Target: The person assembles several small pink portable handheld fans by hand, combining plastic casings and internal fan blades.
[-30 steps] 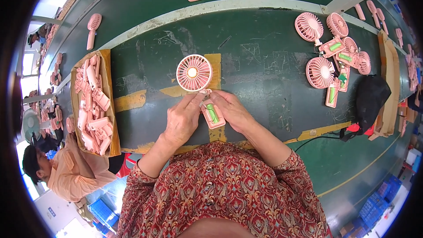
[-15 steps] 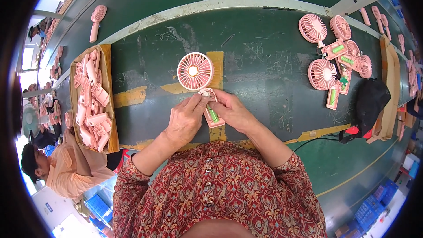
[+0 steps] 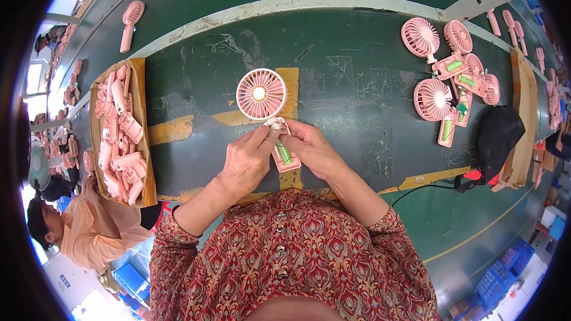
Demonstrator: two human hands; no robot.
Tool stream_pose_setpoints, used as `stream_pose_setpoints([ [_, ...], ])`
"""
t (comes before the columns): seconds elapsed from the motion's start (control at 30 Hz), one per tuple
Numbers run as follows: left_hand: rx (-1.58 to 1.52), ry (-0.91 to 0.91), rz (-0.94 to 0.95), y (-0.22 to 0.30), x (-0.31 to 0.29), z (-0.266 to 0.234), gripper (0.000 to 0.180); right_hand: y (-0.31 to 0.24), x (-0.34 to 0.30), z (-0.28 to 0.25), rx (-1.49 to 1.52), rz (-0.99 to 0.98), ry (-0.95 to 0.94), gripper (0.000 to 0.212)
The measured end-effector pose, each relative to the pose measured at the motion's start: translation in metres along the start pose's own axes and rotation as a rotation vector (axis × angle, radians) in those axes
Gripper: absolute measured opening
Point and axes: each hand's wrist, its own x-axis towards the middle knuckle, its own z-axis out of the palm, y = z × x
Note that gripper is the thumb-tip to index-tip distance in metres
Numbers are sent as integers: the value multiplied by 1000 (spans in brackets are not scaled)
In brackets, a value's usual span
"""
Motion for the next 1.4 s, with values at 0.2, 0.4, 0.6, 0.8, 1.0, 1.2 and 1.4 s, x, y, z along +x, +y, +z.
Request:
stream_pose_setpoints([
  [0.2,1,-28,-10,0,2,-2,40,3,1,0,-5,-6,6,31],
  [0.4,-5,-68,8,-5,6,-3,38,1,0,1,-8,16,31,30],
  [0.6,-91,66,26,-9,-1,4,40,2,2,3,22,23,45,30],
  [0.8,-34,26,24,-4,4,-1,38,2,1,3,19,13,56,30],
  [1.0,-7,-115,-16,-3,10,-9,39,3,1,7,-68,-17,73,31],
  [1.2,-83,-65,21,-9,10,-6,28,8,1,8,-24,-27,111,31],
  [1.4,-167,12,0,-11,9,-6,38,3,2,9,-24,-17,102,29],
])
